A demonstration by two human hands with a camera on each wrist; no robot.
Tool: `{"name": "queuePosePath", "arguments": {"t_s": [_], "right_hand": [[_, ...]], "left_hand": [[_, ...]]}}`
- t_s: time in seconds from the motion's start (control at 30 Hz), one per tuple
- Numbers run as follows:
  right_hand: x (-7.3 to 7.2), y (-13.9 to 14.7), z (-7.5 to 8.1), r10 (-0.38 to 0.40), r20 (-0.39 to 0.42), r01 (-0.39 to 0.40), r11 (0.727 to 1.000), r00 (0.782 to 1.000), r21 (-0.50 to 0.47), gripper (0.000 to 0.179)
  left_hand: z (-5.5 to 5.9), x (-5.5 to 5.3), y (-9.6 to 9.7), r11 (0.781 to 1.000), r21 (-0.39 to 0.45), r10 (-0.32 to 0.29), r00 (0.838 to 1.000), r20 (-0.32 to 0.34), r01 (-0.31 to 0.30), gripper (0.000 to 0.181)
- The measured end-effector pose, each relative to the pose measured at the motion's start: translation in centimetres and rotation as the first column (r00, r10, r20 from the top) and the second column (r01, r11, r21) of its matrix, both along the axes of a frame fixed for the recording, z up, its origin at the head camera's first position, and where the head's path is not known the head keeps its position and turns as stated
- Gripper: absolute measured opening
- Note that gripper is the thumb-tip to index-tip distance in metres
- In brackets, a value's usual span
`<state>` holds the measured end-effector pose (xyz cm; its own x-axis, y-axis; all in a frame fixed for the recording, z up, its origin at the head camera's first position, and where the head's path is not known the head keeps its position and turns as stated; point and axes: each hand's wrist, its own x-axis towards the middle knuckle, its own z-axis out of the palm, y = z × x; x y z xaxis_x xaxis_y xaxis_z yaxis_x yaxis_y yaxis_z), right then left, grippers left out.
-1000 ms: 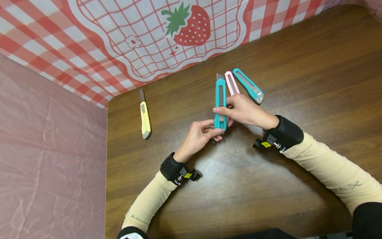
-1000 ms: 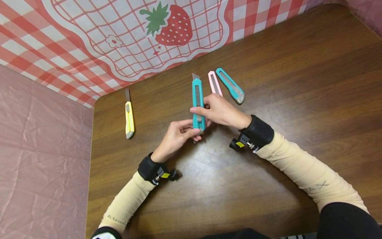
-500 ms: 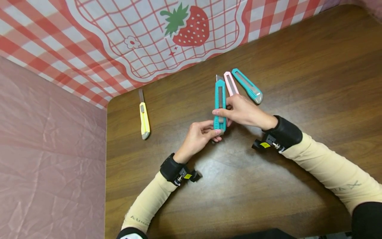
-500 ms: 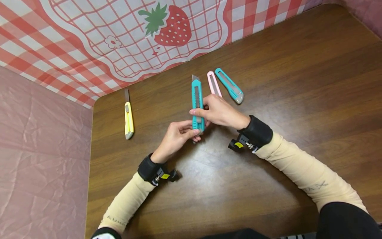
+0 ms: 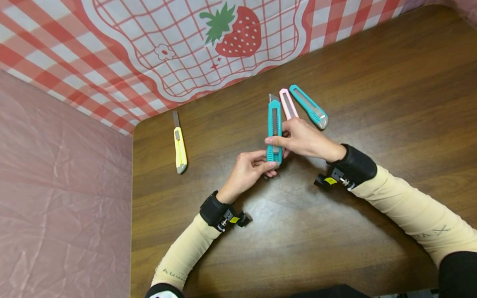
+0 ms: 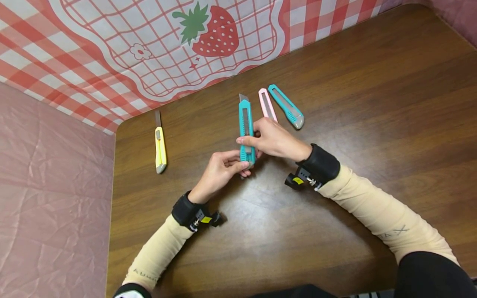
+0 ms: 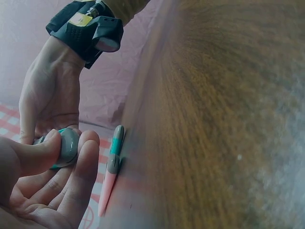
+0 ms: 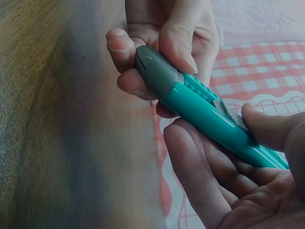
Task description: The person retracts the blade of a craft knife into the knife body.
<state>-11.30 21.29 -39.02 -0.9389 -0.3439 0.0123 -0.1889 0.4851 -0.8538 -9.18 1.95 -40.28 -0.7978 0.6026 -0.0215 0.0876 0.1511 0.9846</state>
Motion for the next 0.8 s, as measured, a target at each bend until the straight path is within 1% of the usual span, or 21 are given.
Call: {"name": "queuePosePath", "arguments": {"t_s": [0.43, 0.63, 0.8], "right_hand": [[0.06, -0.08, -0.15, 0.015, -0.013, -0.016, 0.999, 1.0, -0.049, 0.027], [-0.01, -0.05, -0.31, 0.023, -0.02, -0.024, 0.999, 1.0, -0.049, 0.027], [0.03, -0.09, -0.38, 0.028, -0.039, -0.029, 0.999, 0.999, -0.03, 0.025]], "left_hand": [[0.01, 0.04, 0.0, 1.0, -0.017, -0.005, 1.0, -0.002, 0.005, 0.019], [0.05, 0.09, 0.02, 1.0, -0.022, -0.004, 1.0, -0.01, 0.004, 0.018], [-0.01, 0.03, 0.05, 1.0, -0.009, -0.007, 1.0, -0.006, 0.007, 0.017]]}}
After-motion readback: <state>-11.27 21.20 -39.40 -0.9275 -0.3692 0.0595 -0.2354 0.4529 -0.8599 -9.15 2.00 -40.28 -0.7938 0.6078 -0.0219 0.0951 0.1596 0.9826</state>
